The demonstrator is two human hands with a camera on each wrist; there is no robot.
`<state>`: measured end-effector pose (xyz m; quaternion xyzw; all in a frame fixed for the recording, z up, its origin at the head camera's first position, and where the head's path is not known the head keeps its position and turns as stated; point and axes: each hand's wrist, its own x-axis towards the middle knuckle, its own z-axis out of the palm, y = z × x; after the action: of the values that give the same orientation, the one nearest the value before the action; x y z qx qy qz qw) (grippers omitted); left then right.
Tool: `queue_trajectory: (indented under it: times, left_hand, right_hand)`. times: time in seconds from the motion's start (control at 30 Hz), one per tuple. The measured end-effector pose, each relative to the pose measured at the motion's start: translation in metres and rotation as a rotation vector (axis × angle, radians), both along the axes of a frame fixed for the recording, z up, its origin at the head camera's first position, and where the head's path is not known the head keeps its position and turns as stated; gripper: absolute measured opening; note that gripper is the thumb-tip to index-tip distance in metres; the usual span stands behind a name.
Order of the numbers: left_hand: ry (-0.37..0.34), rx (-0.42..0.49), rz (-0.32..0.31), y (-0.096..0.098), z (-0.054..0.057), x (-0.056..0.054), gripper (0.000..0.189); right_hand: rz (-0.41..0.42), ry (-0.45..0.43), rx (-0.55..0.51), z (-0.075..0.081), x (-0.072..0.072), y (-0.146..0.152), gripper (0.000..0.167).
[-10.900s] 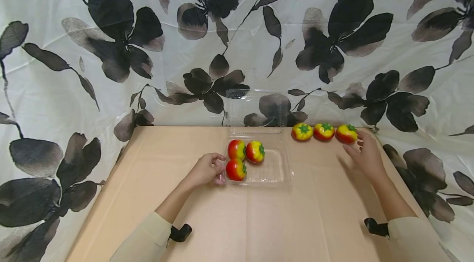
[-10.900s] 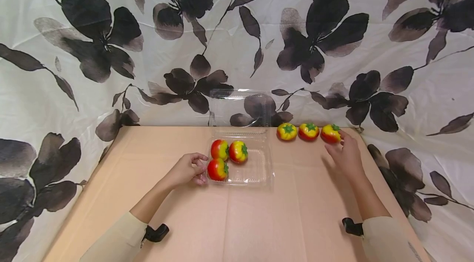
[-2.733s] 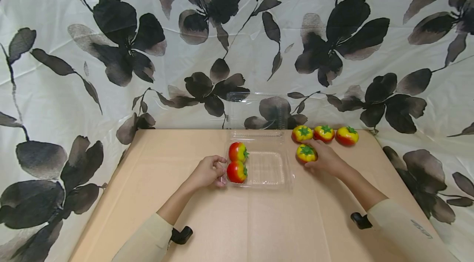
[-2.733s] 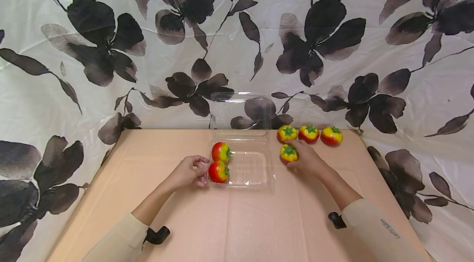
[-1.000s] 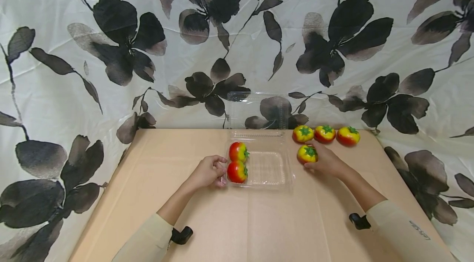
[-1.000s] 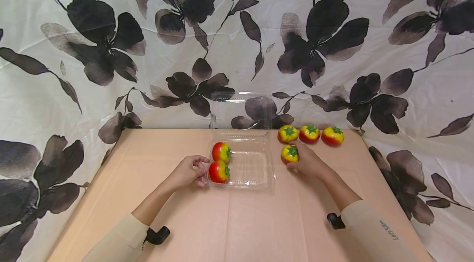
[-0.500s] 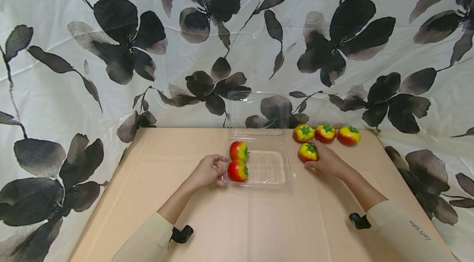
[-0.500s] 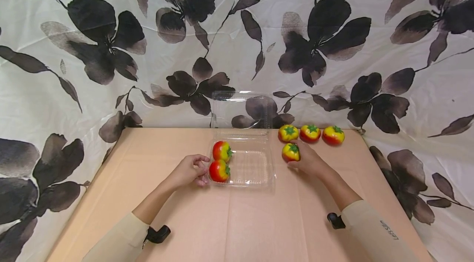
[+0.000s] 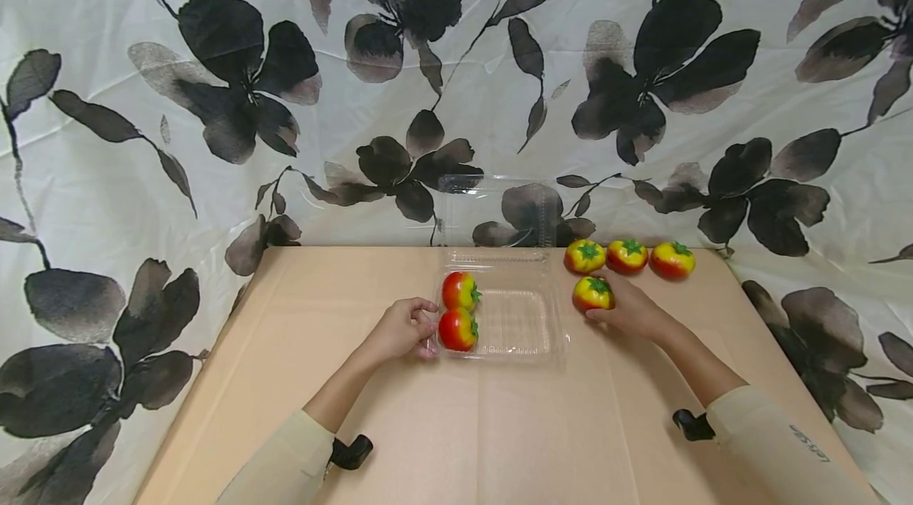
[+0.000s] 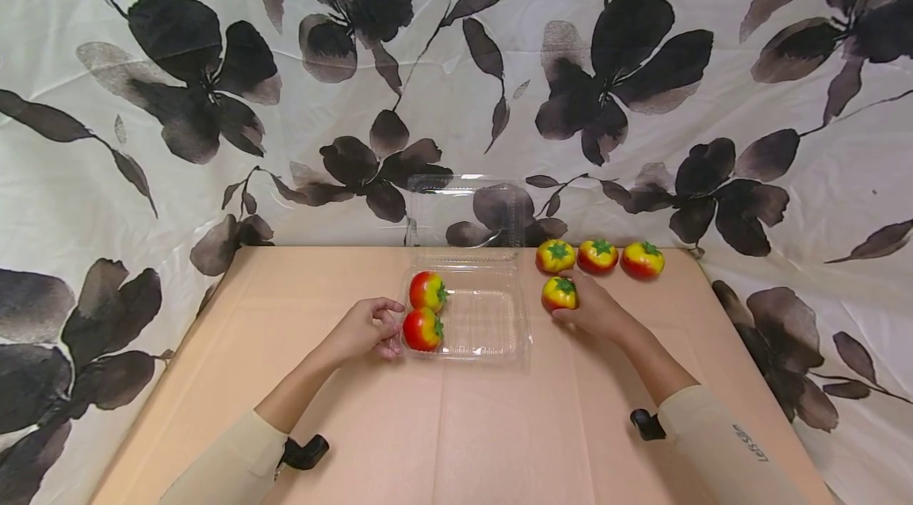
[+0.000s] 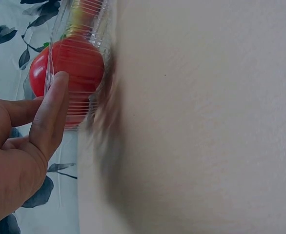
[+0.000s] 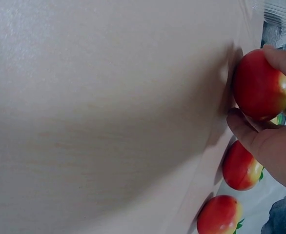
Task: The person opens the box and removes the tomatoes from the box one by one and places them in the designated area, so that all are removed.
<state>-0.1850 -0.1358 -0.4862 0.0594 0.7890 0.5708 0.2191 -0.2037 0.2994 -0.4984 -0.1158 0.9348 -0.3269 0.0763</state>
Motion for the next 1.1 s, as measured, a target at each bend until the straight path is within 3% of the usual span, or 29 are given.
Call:
queue_trajectory:
  times: [0.5, 0.87, 1.1]
  left_hand:
    - [-0.001, -0.011, 0.014, 0.002, -0.001, 0.000, 0.036]
    - [-0.002, -0.007, 0.013, 0.001, -0.002, -0.001, 0.035]
    - [-0.007, -0.003, 0.013, 0.001, 0.000, -0.002, 0.036]
  right_hand:
    - [-0.032, -0.038, 0.025, 0.006, 0.002, -0.001, 0.085]
    - [-0.004, 0.078, 0.070, 0.029, 0.010, -0.006, 0.077]
    - [0.057, 0.147, 0.068, 0.042, 0.016, -0.021, 0.072]
